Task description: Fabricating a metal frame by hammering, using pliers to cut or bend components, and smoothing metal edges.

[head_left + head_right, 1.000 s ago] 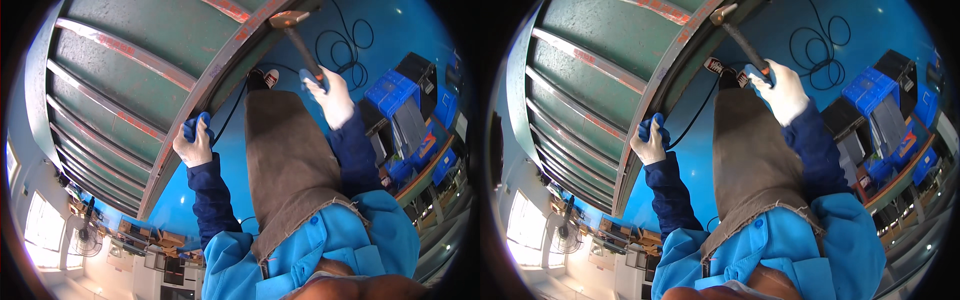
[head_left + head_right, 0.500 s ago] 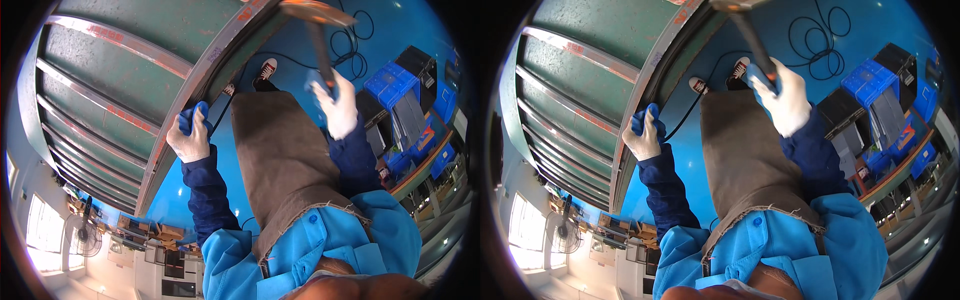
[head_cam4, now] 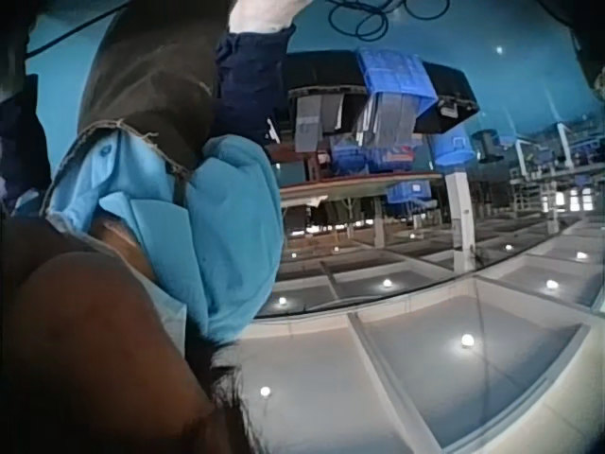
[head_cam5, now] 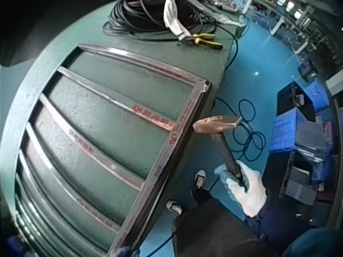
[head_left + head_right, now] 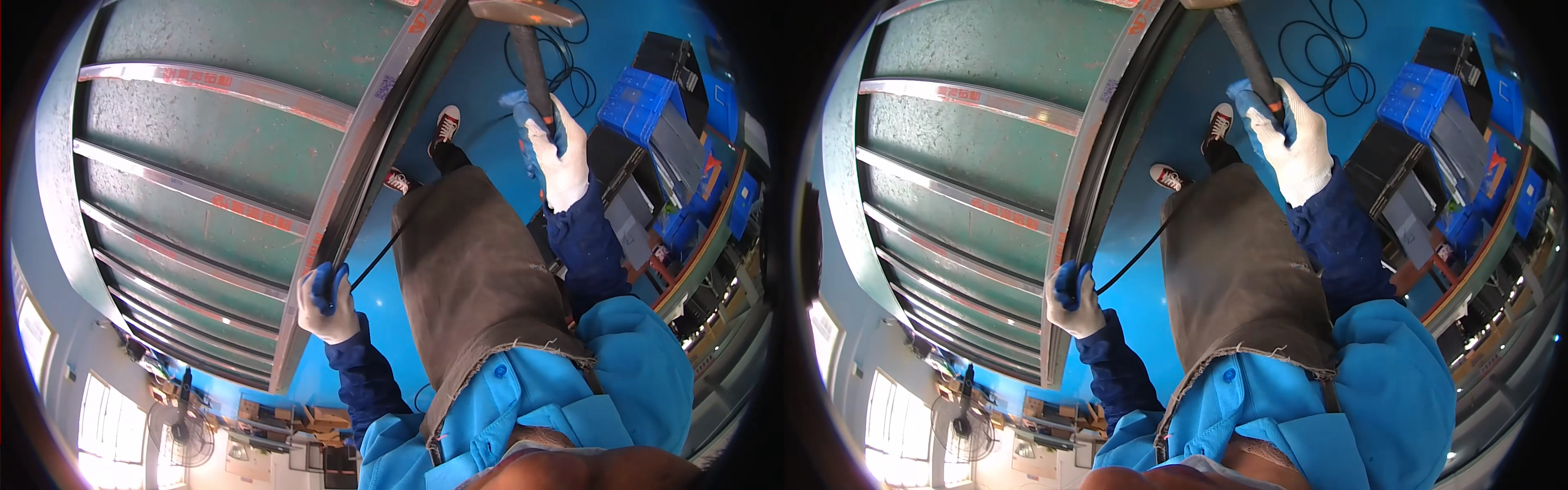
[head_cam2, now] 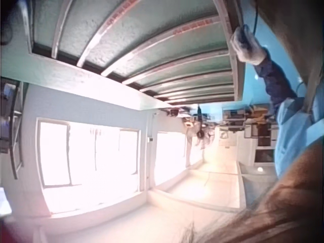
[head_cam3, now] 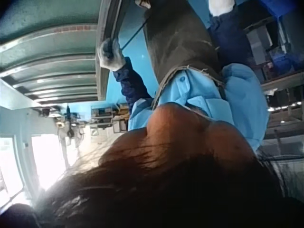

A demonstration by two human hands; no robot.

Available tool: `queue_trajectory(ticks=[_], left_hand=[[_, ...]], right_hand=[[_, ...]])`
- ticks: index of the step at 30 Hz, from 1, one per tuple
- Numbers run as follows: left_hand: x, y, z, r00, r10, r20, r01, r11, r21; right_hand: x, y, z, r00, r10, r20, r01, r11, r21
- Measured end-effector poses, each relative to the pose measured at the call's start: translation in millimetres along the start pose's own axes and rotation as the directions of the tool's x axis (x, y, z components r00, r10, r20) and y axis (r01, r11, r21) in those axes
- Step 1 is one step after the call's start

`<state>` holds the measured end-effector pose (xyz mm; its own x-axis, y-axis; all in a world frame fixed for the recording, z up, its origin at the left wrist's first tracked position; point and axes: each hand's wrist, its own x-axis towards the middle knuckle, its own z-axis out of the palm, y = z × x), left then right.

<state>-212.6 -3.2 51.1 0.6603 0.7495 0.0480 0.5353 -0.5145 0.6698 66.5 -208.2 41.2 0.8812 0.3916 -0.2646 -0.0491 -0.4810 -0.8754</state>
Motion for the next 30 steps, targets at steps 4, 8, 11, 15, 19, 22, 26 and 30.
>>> queue_trajectory(ticks=[4,8,11,15,19,22,26,30], left_hand=[[-1.7,-12.7,5.1,0.999,0.005,0.051,-0.007,0.999,0.034],[0.7,-16.3,1.6,0.992,0.041,0.12,-0.052,0.995,0.084],[3.6,-18.2,-2.4,0.985,0.071,0.16,-0.09,0.989,0.114],[4.4,-20.4,-5.7,0.968,0.089,0.236,-0.136,0.972,0.194],[4.7,-17.9,-4.6,0.972,0.098,0.215,-0.143,0.969,0.203],[3.0,-17.7,0.6,0.974,0.078,0.211,-0.124,0.969,0.215],[4.1,-19.6,-1.1,0.958,0.056,0.28,-0.115,0.973,0.199],[9.7,-11.9,-0.3,0.958,-0.012,0.288,-0.03,0.99,0.14]], right_hand=[[17.1,-14.9,7.8,0.991,0.123,0.048,-0.104,0.95,-0.294],[-1.9,-17.8,20.1,0.993,0.118,-0.008,-0.115,0.949,-0.294],[-11.4,-18.8,26.3,0.995,0.072,-0.062,-0.083,0.975,-0.204],[-3.2,-27.8,17.1,0.997,0.075,-0.026,-0.079,0.932,-0.354],[-0.4,-17.9,33.3,0.985,0.168,0.038,-0.132,0.876,-0.463],[-5.5,-20.1,33.1,0.985,0.164,0.055,-0.128,0.905,-0.407],[-27.7,-29.5,29.0,0.993,0.108,-0.043,-0.112,0.987,-0.115],[-9.4,-13.8,28.8,0.958,0.273,0.081,-0.256,0.95,-0.177]])
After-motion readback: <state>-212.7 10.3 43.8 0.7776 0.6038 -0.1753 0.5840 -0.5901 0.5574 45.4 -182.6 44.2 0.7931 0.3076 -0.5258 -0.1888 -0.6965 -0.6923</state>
